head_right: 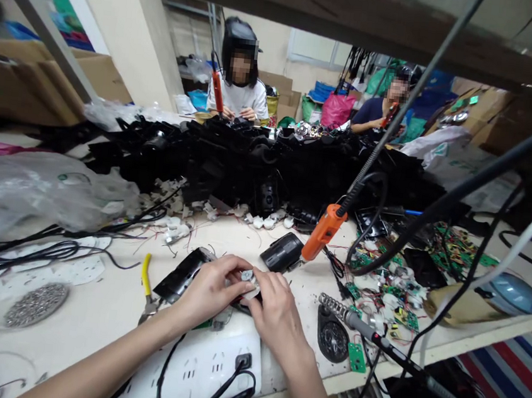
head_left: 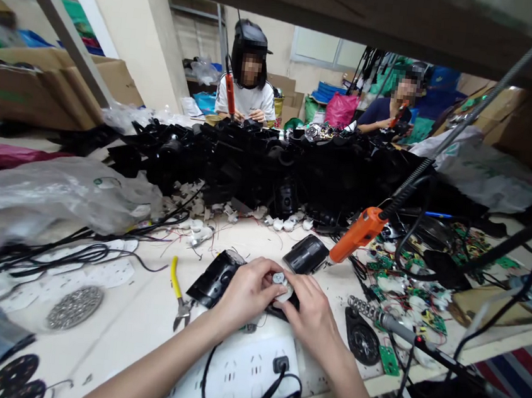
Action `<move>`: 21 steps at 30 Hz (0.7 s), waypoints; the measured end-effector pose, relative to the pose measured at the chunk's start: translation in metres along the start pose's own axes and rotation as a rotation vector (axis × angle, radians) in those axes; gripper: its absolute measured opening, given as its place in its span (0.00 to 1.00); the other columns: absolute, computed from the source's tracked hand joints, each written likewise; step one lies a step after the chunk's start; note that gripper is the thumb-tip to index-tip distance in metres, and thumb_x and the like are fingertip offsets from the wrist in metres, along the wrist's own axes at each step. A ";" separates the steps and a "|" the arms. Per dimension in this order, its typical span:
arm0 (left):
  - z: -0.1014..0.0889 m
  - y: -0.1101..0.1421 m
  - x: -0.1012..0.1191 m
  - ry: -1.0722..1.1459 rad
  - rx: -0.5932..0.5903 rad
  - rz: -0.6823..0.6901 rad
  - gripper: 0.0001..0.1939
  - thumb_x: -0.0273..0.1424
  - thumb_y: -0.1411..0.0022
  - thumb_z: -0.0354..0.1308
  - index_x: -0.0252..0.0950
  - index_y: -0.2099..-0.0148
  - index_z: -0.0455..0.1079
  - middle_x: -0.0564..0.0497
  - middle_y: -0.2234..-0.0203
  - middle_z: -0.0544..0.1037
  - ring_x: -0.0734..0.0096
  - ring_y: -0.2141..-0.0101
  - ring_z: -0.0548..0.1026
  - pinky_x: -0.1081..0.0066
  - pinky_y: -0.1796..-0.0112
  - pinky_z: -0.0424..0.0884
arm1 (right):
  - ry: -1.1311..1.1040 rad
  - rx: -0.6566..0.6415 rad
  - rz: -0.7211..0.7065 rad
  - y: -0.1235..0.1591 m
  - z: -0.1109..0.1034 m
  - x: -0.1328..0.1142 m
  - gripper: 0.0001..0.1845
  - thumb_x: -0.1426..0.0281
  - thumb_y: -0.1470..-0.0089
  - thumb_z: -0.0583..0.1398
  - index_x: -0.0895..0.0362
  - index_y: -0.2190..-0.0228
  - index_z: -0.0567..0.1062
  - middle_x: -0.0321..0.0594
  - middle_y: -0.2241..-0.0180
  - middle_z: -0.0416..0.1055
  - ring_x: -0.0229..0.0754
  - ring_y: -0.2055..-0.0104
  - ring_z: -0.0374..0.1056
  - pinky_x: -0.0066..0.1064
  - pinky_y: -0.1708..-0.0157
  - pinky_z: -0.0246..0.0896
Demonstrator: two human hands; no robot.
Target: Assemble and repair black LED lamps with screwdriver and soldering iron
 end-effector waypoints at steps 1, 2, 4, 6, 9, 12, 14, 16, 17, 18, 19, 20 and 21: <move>0.002 0.000 0.000 0.003 -0.009 0.006 0.07 0.28 0.48 0.65 0.38 0.63 0.76 0.50 0.71 0.76 0.66 0.71 0.72 0.71 0.67 0.65 | -0.003 0.007 0.003 0.001 0.000 0.002 0.24 0.76 0.42 0.57 0.54 0.44 0.67 0.45 0.56 0.73 0.50 0.54 0.69 0.46 0.53 0.69; 0.004 0.000 -0.001 0.004 -0.021 0.013 0.07 0.28 0.48 0.65 0.38 0.63 0.76 0.50 0.70 0.76 0.66 0.70 0.72 0.71 0.66 0.65 | -0.008 0.010 0.010 0.003 0.001 0.003 0.24 0.76 0.43 0.58 0.54 0.44 0.67 0.45 0.56 0.73 0.50 0.53 0.69 0.46 0.52 0.69; 0.008 0.002 -0.004 -0.020 -0.045 0.039 0.06 0.29 0.46 0.64 0.38 0.63 0.76 0.50 0.70 0.76 0.65 0.69 0.72 0.70 0.65 0.64 | -0.023 -0.010 0.038 0.007 0.002 0.007 0.25 0.76 0.44 0.59 0.53 0.44 0.67 0.45 0.55 0.73 0.50 0.52 0.68 0.47 0.51 0.69; 0.013 0.004 -0.004 -0.089 -0.077 0.080 0.06 0.30 0.44 0.63 0.39 0.62 0.75 0.49 0.69 0.76 0.63 0.67 0.72 0.70 0.64 0.64 | -0.041 -0.055 0.081 0.011 0.004 0.010 0.27 0.77 0.45 0.60 0.52 0.44 0.67 0.44 0.53 0.72 0.50 0.50 0.67 0.48 0.50 0.68; 0.023 0.007 -0.004 -0.262 -0.148 0.126 0.07 0.32 0.40 0.59 0.38 0.59 0.73 0.48 0.66 0.74 0.62 0.66 0.72 0.69 0.64 0.63 | -0.053 -0.074 0.132 0.016 -0.004 0.011 0.29 0.76 0.47 0.62 0.51 0.44 0.67 0.45 0.49 0.70 0.51 0.47 0.65 0.48 0.47 0.66; 0.030 0.010 0.000 -0.382 -0.210 0.150 0.09 0.32 0.38 0.57 0.38 0.55 0.72 0.47 0.62 0.74 0.63 0.67 0.72 0.69 0.66 0.63 | -0.036 0.076 0.130 0.014 -0.033 0.002 0.22 0.73 0.44 0.61 0.52 0.47 0.71 0.45 0.51 0.70 0.50 0.48 0.67 0.45 0.48 0.67; 0.032 0.011 0.004 -0.393 -0.241 0.167 0.09 0.31 0.37 0.56 0.39 0.54 0.71 0.46 0.59 0.73 0.63 0.67 0.72 0.69 0.66 0.63 | -0.005 0.281 0.140 0.012 -0.061 -0.004 0.15 0.71 0.41 0.60 0.53 0.51 0.74 0.45 0.56 0.72 0.48 0.52 0.70 0.42 0.52 0.69; 0.032 0.011 0.005 -0.394 -0.261 0.167 0.09 0.31 0.36 0.56 0.38 0.54 0.71 0.46 0.58 0.73 0.63 0.67 0.73 0.69 0.66 0.64 | 0.019 0.568 0.166 0.016 -0.092 -0.007 0.11 0.72 0.41 0.60 0.54 0.55 0.75 0.43 0.60 0.72 0.45 0.57 0.71 0.40 0.56 0.70; 0.032 0.011 0.004 -0.401 -0.267 0.161 0.08 0.32 0.35 0.55 0.38 0.54 0.70 0.46 0.58 0.73 0.63 0.67 0.73 0.69 0.66 0.64 | 0.020 0.720 0.176 0.020 -0.105 -0.008 0.10 0.72 0.42 0.62 0.54 0.57 0.76 0.43 0.61 0.71 0.44 0.59 0.71 0.39 0.57 0.70; 0.032 0.011 0.002 -0.412 -0.268 0.151 0.08 0.32 0.35 0.55 0.37 0.54 0.70 0.45 0.59 0.72 0.63 0.67 0.73 0.69 0.66 0.64 | 0.015 0.858 0.185 0.025 -0.116 -0.007 0.10 0.72 0.43 0.63 0.55 0.58 0.75 0.42 0.61 0.70 0.44 0.59 0.70 0.39 0.58 0.70; 0.031 0.011 0.000 -0.423 -0.262 0.143 0.09 0.33 0.35 0.56 0.37 0.55 0.70 0.45 0.60 0.72 0.63 0.67 0.73 0.69 0.66 0.65 | 0.007 0.967 0.193 0.029 -0.124 -0.005 0.11 0.71 0.44 0.64 0.56 0.58 0.75 0.42 0.61 0.69 0.43 0.59 0.70 0.39 0.58 0.71; 0.030 0.010 -0.002 -0.434 -0.249 0.137 0.09 0.34 0.35 0.56 0.36 0.55 0.70 0.46 0.61 0.73 0.63 0.67 0.73 0.68 0.66 0.65 | 0.000 1.041 0.201 0.031 -0.129 -0.003 0.13 0.71 0.46 0.65 0.56 0.57 0.74 0.43 0.60 0.69 0.44 0.59 0.71 0.40 0.58 0.71; 0.029 0.010 -0.004 -0.444 -0.234 0.135 0.09 0.35 0.35 0.56 0.36 0.55 0.70 0.46 0.61 0.73 0.63 0.68 0.73 0.68 0.66 0.65 | -0.005 1.080 0.211 0.031 -0.132 0.001 0.16 0.70 0.47 0.66 0.57 0.55 0.73 0.45 0.59 0.68 0.45 0.58 0.71 0.40 0.57 0.71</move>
Point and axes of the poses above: each hand's wrist, its own y-axis away from the middle knuckle, its own z-axis out of the palm, x = y × z, the point moved 8 cm from there along -y, towards the middle knuckle
